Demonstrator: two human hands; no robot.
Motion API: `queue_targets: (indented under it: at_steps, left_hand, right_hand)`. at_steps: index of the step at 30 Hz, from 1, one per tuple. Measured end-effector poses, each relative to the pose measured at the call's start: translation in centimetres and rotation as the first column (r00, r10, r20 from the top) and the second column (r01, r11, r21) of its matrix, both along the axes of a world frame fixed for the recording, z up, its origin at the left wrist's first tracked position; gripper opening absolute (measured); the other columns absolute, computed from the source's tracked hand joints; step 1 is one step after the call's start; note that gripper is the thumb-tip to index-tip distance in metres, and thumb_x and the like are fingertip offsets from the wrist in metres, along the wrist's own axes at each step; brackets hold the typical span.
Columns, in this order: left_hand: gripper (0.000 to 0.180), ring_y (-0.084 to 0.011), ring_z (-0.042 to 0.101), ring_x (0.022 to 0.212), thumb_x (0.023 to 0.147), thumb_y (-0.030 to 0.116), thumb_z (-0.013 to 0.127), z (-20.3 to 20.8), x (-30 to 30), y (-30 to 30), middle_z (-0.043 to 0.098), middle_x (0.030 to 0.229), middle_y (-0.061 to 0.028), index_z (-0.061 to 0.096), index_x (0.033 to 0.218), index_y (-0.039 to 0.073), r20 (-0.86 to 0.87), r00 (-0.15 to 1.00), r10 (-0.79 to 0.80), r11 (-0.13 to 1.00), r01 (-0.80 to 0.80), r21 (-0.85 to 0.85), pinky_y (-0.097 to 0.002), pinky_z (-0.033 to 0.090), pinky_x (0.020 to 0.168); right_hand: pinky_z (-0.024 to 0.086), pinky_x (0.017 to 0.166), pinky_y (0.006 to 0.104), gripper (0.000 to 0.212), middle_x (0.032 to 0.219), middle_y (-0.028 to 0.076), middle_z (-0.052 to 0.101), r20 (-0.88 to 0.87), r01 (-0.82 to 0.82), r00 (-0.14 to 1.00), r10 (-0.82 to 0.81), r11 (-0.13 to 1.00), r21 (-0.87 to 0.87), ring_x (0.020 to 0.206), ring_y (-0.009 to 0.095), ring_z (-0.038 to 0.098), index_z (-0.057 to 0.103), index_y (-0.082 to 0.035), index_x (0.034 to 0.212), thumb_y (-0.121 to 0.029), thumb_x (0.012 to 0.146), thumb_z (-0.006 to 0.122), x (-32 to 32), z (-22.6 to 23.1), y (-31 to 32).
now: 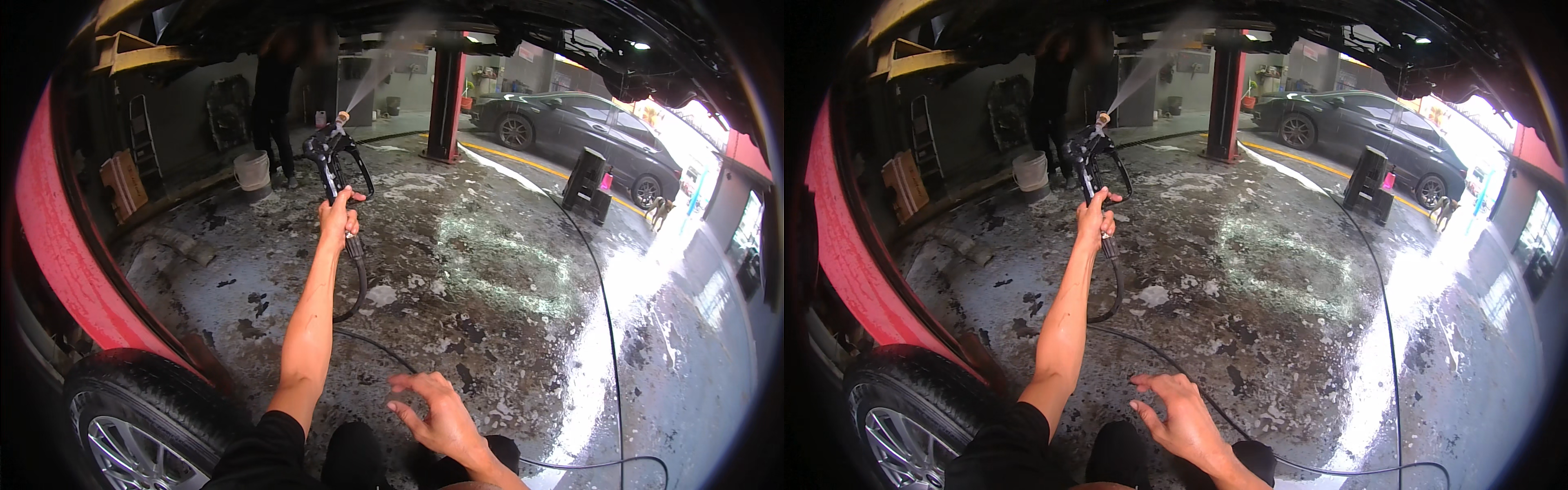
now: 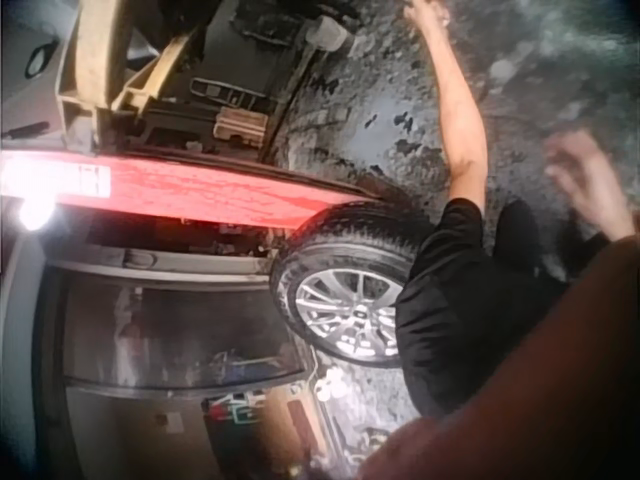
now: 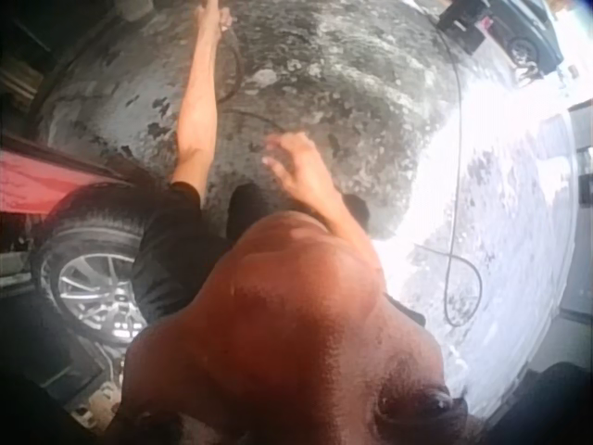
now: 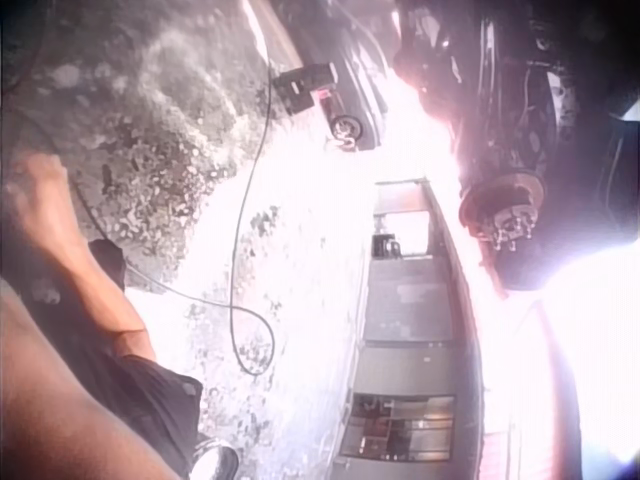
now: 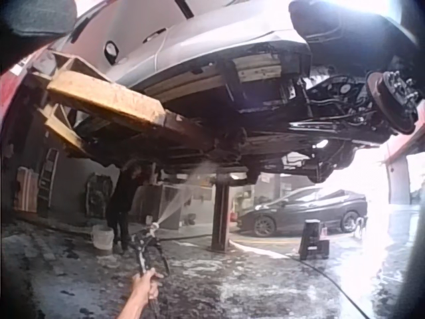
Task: The person uses a pressure washer to clean the underside of a car and the floor of a garage. They then pick up a tire and scrub it with a soapy sponge.
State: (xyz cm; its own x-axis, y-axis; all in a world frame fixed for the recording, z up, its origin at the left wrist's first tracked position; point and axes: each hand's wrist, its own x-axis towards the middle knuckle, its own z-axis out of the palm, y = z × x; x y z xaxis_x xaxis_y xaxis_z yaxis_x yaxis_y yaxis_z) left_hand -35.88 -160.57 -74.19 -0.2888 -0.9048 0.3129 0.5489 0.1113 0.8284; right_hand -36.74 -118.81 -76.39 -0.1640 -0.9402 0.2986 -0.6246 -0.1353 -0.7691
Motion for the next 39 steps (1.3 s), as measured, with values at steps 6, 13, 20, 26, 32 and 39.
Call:
queue_targets:
  at_steps: [6, 13, 20, 26, 32, 39]
  left_hand:
    - [0.037, -0.0098, 0.038, 0.034, 0.101, 0.033, 0.063, -0.2, -0.8, 0.7, 0.060, 0.063, -0.0083, 0.065, 0.091, -0.003, -0.002, 0.998, -0.064, 0.998, 0.064, -0.012, -0.0294, 0.033, 0.034]
    - [0.042, -0.0087, 0.034, 0.031, 0.102, 0.038, 0.061, -0.3, -1.0, 1.5, 0.037, 0.042, 0.0028, 0.068, 0.091, -0.002, 0.126, 0.985, -0.117, 0.992, 0.123, -0.041, -0.0275, 0.031, 0.034]
    - [0.038, -0.0080, 0.035, 0.032, 0.103, 0.037, 0.061, -0.4, -0.1, 2.3, 0.057, 0.067, -0.0053, 0.063, 0.096, -0.001, 0.155, 0.975, -0.156, 0.984, 0.167, -0.061, -0.0273, 0.032, 0.032]
    - [0.043, -0.0088, 0.035, 0.029, 0.105, 0.037, 0.058, -0.6, 0.4, 5.2, 0.038, 0.041, 0.0022, 0.068, 0.090, -0.002, 0.152, 0.974, -0.169, 0.974, 0.189, -0.125, -0.0267, 0.032, 0.032]
    - [0.045, -0.0086, 0.036, 0.028, 0.105, 0.038, 0.057, -0.8, -0.2, 7.4, 0.037, 0.040, 0.0025, 0.069, 0.089, -0.003, 0.119, 0.967, -0.224, 0.967, 0.235, -0.094, -0.0265, 0.031, 0.032]
    - [0.044, -0.0076, 0.036, 0.028, 0.104, 0.038, 0.057, -1.3, -1.3, 9.3, 0.038, 0.040, 0.0032, 0.069, 0.088, -0.001, 0.132, 0.953, -0.273, 0.952, 0.287, -0.107, -0.0260, 0.031, 0.032]
  right_hand:
    - [0.047, 0.097, 0.0417, 0.032, 0.110, 0.011, 0.071, -0.018, 0.009, 1.000, -0.009, 0.999, -0.032, 0.106, 0.032, 0.060, 0.069, -0.005, 0.122, -0.018, 0.093, 0.075, -0.1, -0.3, 0.0]
    - [0.044, 0.098, 0.0422, 0.034, 0.108, 0.011, 0.070, -0.027, -0.015, 1.000, 0.014, 1.000, -0.022, 0.106, 0.031, 0.059, 0.068, -0.007, 0.125, -0.020, 0.095, 0.073, -0.2, -0.9, 0.0]
    - [0.048, 0.098, 0.0426, 0.031, 0.116, 0.009, 0.072, -0.063, -0.014, 0.998, 0.014, 1.000, 0.001, 0.109, 0.031, 0.060, 0.069, -0.004, 0.121, -0.018, 0.093, 0.075, 0.0, -0.3, 0.1]
    - [0.046, 0.100, 0.0429, 0.033, 0.114, 0.009, 0.071, -0.047, -0.022, 0.999, 0.023, 0.999, 0.025, 0.111, 0.032, 0.059, 0.068, -0.007, 0.125, -0.018, 0.094, 0.073, 0.2, -0.1, 0.3]
    - [0.045, 0.098, 0.0453, 0.032, 0.115, 0.014, 0.070, -0.024, -0.051, 0.998, 0.051, 0.999, -0.001, 0.107, 0.034, 0.059, 0.067, -0.003, 0.123, -0.018, 0.095, 0.072, 0.4, -0.3, 0.4]
    - [0.046, 0.098, 0.0450, 0.032, 0.113, 0.015, 0.070, -0.015, -0.037, 0.999, 0.037, 0.999, 0.008, 0.108, 0.035, 0.059, 0.066, -0.003, 0.123, -0.016, 0.094, 0.071, 0.4, -0.3, 0.5]
